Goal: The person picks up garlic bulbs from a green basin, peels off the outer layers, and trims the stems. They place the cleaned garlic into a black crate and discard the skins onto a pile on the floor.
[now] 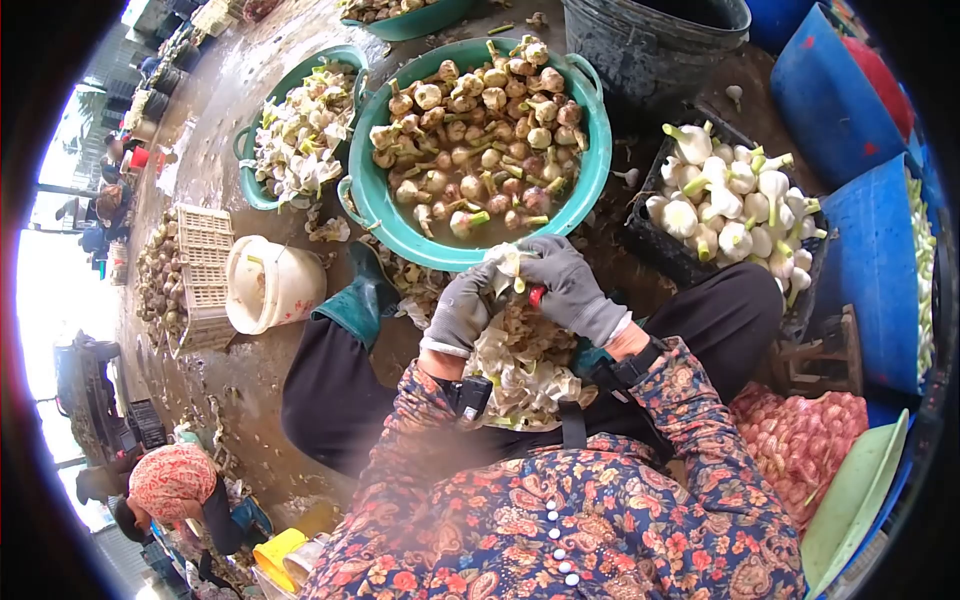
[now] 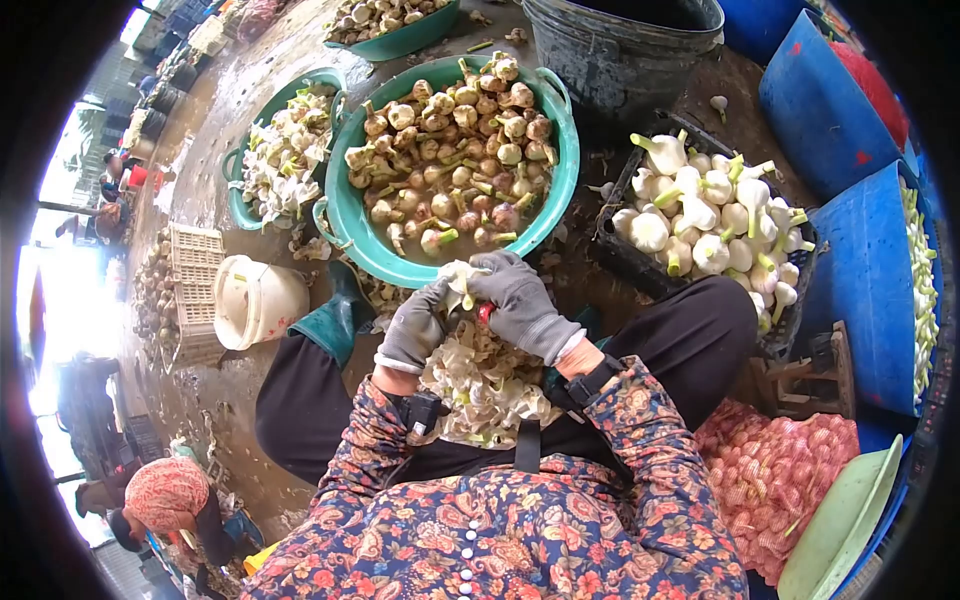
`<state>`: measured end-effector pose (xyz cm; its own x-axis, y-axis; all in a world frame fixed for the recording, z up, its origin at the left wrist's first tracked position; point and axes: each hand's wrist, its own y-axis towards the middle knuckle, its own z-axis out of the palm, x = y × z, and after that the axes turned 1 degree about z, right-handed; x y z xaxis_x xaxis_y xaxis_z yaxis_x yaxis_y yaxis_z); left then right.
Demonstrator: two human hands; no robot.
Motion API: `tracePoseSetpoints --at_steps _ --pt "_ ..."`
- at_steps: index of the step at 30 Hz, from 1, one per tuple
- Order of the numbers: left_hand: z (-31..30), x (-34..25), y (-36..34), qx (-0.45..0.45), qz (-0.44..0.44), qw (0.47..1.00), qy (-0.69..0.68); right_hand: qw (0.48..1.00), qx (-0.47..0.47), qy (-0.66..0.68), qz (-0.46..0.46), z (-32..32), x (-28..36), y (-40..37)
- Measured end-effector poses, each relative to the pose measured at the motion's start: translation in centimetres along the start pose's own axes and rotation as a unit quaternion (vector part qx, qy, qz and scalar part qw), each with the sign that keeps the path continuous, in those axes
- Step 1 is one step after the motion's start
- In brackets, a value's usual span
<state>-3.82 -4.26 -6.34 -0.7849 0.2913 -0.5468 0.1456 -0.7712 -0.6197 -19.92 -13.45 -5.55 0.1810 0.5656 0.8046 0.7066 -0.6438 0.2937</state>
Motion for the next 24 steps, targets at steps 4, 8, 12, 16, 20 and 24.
tracePoseSetpoints --at_steps 4,8,12,16,20,24 --pt "-0.1 0.4 -0.3 0.027 0.142 0.988 0.054 0.959 -0.084 0.17 0.208 1.6 -1.3 -0.3" --pt "-0.5 -0.8 -3.3 0.197 0.146 0.956 0.161 0.695 -0.176 0.512 0.473 0.2 -2.4 -0.1" --pt "1.2 -4.8 -6.5 0.279 0.023 0.932 0.231 0.606 -0.103 0.622 0.486 -0.3 -5.8 -1.5" --pt "0.4 -4.0 -2.2 0.12 0.043 0.64 0.758 0.618 -0.087 0.633 0.458 0.1 -4.6 -0.7" --pt "-0.5 -2.8 6.5 -0.033 0.13 0.661 0.738 0.722 -0.102 0.594 0.339 -0.5 -3.6 -0.2" --pt "-0.6 -0.8 15.6 0.009 0.159 0.64 0.751 0.594 -0.075 0.707 0.377 -1.4 -4.2 0.5"
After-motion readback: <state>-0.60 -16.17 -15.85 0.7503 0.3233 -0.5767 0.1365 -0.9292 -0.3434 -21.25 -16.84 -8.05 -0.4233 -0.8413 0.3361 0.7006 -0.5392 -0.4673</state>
